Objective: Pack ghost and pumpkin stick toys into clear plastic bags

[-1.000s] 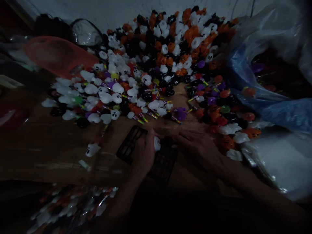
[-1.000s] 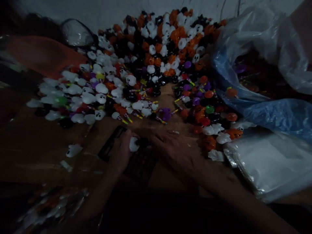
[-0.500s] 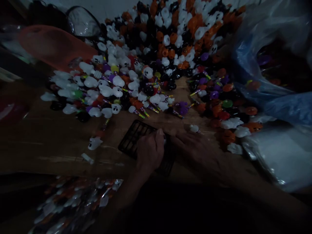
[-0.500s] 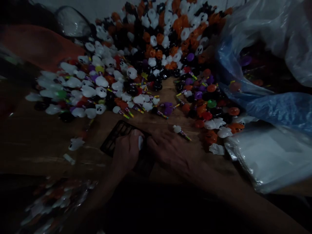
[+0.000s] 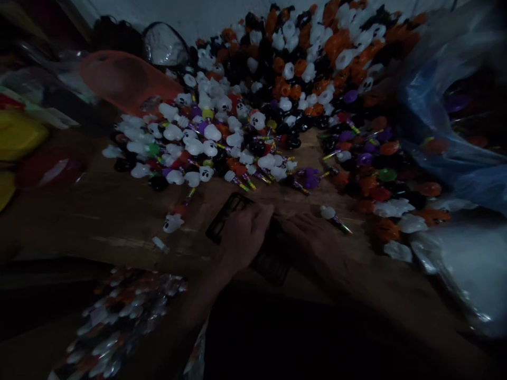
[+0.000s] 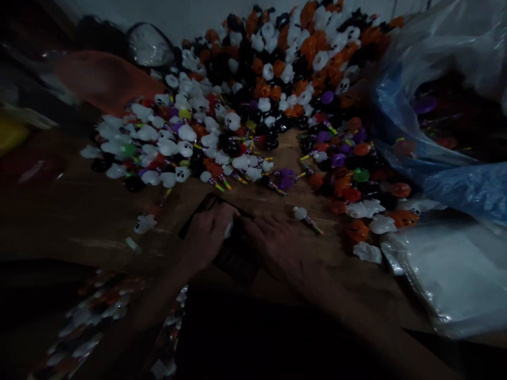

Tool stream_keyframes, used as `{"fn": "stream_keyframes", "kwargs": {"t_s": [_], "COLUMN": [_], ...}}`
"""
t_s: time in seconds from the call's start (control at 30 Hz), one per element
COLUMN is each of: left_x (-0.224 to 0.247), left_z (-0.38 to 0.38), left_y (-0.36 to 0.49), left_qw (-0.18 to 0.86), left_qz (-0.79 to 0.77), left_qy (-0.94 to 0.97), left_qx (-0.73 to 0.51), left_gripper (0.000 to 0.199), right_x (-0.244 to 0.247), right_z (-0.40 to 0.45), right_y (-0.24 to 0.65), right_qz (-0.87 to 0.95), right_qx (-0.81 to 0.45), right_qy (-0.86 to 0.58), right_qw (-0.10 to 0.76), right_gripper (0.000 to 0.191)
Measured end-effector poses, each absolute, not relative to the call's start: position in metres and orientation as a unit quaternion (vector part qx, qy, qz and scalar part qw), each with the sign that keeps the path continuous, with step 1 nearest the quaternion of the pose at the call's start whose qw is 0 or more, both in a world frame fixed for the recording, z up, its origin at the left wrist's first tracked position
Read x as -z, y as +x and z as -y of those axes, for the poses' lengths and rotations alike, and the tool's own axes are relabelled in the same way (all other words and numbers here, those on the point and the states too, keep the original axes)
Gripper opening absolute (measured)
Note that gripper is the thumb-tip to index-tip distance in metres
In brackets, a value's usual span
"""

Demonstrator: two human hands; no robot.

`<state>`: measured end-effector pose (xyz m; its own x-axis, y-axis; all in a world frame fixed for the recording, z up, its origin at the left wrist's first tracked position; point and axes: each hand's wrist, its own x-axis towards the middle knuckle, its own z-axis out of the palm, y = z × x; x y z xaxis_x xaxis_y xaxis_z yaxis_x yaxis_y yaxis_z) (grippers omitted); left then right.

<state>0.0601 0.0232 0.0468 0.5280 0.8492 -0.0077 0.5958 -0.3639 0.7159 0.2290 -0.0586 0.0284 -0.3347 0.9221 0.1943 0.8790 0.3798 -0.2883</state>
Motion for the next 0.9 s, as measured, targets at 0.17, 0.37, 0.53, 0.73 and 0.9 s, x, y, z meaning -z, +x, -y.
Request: {"fn": "stream_keyframes", "kwargs": {"t_s": [0.17, 0.37, 0.53, 0.73, 0.9], "left_x": [-0.034, -0.028, -0.012, 0.012, 0.015], "left_z": [-0.014, 0.004, 0.015, 0.011, 0.014], "left_y": [0.045, -0.004, -0.041, -0.04, -0.041], "left_qw": [0.497, 0.477, 0.158, 0.111, 0.137], "left_qz": [-0.525, -0.596, -0.655, -0.609, -0.628], "left_qy": [0.627, 0.532, 0.661, 0.738, 0.716], "left_qx": [-0.29, -0.367, -0.329, -0.269, -0.274], "left_gripper": [0.054, 0.047, 0.026, 0.027, 0.029], "right_x": [-0.031, -0.025, -0.007, 0.003, 0.007], "right_z": [0.053, 0.044, 0.028, 0.02, 0.018], "right_y": [0.218, 0.192, 0.162, 0.154, 0.145], "right_qz": [0.797, 0.733, 0.712, 0.721, 0.676], "right_qx": [-0.088, -0.228, -0.262, -0.225, -0.22], "right_qy": [-0.572, -0.568, -0.544, -0.539, -0.599], "right_qw": [0.176, 0.297, 0.359, 0.371, 0.369], "right_gripper": [0.016, 0.015, 0.012, 0.015, 0.022]}}
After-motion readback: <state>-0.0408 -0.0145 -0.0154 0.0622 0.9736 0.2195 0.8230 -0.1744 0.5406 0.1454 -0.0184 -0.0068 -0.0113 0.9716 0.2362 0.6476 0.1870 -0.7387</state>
